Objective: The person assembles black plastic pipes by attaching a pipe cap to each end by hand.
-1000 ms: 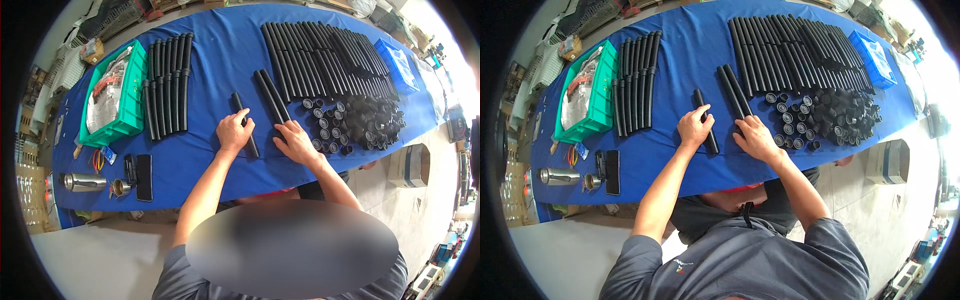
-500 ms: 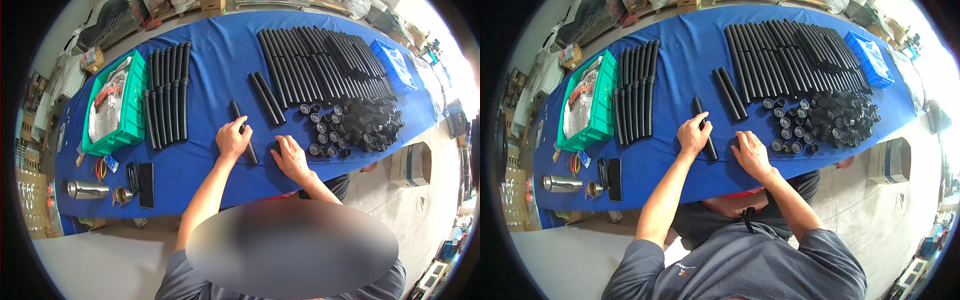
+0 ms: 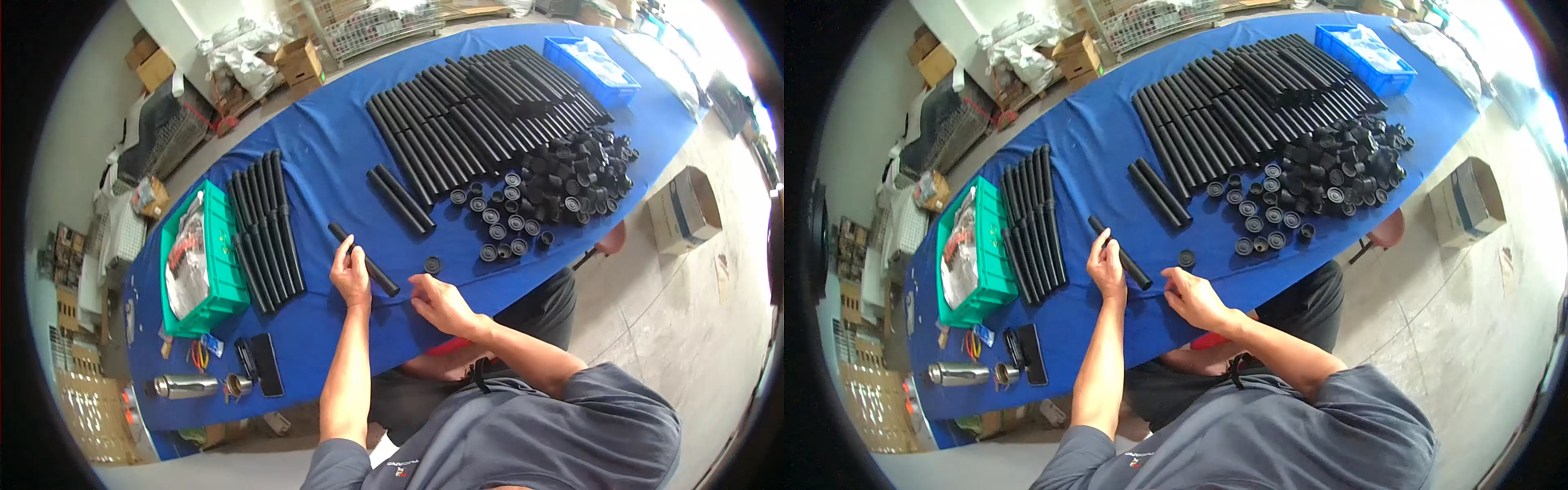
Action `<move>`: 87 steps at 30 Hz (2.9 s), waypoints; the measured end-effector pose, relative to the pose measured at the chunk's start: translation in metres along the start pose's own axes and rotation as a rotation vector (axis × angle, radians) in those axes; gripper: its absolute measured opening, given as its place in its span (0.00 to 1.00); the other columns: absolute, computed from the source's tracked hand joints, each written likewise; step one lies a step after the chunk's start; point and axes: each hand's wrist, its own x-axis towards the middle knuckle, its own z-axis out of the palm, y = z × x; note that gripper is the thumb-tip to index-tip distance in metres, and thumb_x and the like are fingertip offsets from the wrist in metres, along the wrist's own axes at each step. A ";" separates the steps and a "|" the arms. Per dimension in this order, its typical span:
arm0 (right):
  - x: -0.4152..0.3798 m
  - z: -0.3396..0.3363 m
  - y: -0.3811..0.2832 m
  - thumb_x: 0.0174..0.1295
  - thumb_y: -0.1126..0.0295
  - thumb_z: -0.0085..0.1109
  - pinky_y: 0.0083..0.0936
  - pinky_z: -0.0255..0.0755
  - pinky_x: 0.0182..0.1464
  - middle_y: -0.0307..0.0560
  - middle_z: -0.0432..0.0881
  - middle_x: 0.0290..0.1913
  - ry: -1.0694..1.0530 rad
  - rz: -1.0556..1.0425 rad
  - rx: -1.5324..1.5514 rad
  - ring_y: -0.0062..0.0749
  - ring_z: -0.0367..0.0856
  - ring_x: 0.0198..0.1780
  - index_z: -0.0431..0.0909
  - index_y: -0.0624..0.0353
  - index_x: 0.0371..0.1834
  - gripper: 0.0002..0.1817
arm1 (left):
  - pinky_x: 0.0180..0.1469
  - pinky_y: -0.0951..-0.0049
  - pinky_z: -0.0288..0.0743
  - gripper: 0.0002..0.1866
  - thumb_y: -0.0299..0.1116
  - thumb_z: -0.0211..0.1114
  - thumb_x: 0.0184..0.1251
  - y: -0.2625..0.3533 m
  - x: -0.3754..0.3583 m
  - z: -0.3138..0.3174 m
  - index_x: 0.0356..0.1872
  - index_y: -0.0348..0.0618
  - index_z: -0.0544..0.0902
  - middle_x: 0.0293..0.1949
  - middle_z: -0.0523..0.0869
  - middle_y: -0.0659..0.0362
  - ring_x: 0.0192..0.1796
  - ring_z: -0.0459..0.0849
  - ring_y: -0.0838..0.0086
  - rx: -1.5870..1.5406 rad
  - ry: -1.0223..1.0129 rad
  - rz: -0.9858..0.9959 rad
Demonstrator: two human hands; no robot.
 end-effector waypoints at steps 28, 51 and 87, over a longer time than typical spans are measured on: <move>-0.024 -0.025 0.005 0.65 0.68 0.76 0.20 0.74 0.43 0.33 0.83 0.42 -0.156 0.120 0.563 0.14 0.76 0.42 0.80 0.60 0.55 0.19 | 0.58 0.54 0.77 0.37 0.27 0.79 0.54 0.124 -0.119 -0.050 0.69 0.39 0.76 0.51 0.85 0.50 0.56 0.83 0.53 1.098 -0.455 0.378; -0.022 -0.029 0.006 0.68 0.71 0.72 0.27 0.79 0.59 0.41 0.91 0.50 -0.246 0.119 0.964 0.20 0.84 0.51 0.80 0.59 0.69 0.25 | 0.60 0.62 0.79 0.23 0.27 0.76 0.61 0.133 -0.105 -0.047 0.58 0.35 0.83 0.54 0.87 0.50 0.57 0.87 0.58 0.754 -0.759 0.128; -0.018 -0.033 -0.005 0.61 0.75 0.70 0.29 0.78 0.44 0.47 0.87 0.42 -0.158 0.056 0.523 0.29 0.82 0.37 0.81 0.62 0.63 0.24 | 0.45 0.73 0.89 0.20 0.51 0.71 0.73 0.083 -0.125 -0.048 0.48 0.42 0.85 0.47 0.91 0.53 0.49 0.91 0.69 -0.535 -0.072 -0.948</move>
